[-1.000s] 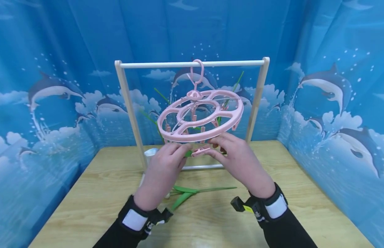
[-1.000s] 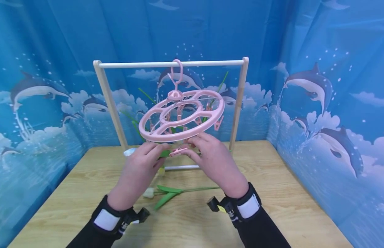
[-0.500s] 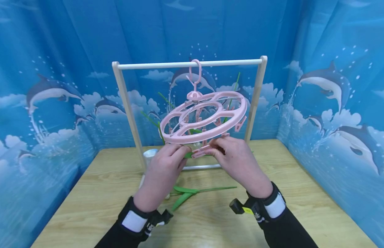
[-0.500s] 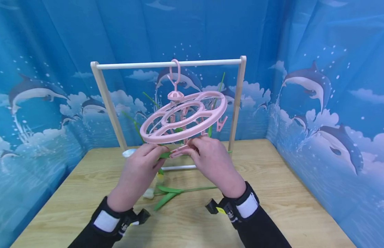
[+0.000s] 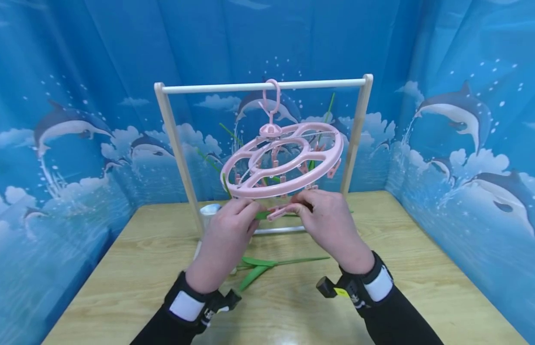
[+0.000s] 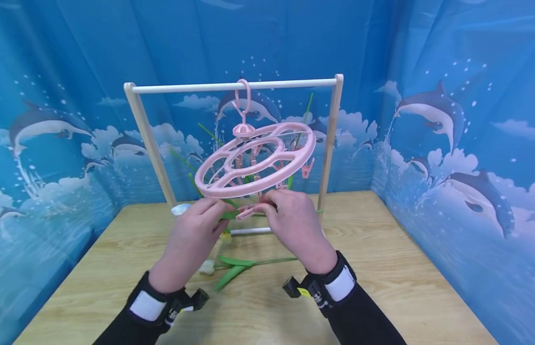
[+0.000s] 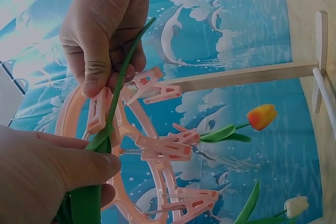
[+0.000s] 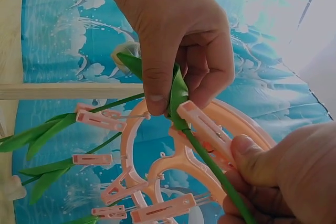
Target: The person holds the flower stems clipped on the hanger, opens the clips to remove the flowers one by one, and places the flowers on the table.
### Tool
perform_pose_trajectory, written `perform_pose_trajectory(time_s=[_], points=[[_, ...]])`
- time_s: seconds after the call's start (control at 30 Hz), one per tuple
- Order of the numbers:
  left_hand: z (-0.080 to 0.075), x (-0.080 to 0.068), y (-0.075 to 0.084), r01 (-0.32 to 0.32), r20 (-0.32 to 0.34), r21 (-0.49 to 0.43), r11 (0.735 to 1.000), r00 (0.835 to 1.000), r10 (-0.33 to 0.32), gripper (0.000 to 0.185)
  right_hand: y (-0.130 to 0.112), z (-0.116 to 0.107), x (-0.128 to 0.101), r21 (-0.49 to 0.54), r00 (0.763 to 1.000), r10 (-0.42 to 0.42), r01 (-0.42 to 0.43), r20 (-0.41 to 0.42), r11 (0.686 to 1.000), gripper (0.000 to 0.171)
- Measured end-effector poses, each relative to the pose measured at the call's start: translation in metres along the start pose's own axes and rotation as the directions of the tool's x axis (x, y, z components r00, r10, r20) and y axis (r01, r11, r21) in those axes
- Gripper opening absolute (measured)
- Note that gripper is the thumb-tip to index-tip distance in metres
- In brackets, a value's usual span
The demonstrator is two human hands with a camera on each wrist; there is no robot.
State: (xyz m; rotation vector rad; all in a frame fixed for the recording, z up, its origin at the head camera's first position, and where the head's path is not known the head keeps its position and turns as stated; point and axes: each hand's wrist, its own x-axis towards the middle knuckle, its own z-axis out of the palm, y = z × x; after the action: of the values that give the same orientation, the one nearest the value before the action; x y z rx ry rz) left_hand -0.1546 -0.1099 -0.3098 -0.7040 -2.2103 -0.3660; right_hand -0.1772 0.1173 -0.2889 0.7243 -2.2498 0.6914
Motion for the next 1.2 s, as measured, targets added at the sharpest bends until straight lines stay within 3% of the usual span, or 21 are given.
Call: perform_pose_trajectory(time_s=[0.33,0.57,0.93,1.2], points=[[-0.0002,0.0017,-0.0002,0.031,0.038,0.009,0.999,0.999,-0.032,0.032,0.0008,0.0011,0.0012,0.016,0.999,0.045,-0.045,-0.007,0.999,0.014],[0.0010,0.0009,0.0005,0.053,0.085,0.040,0.998,0.995,-0.056,0.035,0.0004,0.0016,0.0014,0.007,0.997,0.042,-0.042,0.064,0.999,0.018],[0.0028,0.0007,-0.0022,0.084,0.111,0.028,0.996,0.990,-0.086,0.037,-0.0008,0.0031,0.0020,0.059,0.995,0.041,-0.047,0.095,0.997,0.022],[0.0029,0.0009,-0.0011,0.123,0.153,0.042,0.992,0.980,-0.128,0.036,-0.0012,-0.0058,-0.0003,-0.053,0.998,-0.002,0.005,0.061,0.999,0.028]])
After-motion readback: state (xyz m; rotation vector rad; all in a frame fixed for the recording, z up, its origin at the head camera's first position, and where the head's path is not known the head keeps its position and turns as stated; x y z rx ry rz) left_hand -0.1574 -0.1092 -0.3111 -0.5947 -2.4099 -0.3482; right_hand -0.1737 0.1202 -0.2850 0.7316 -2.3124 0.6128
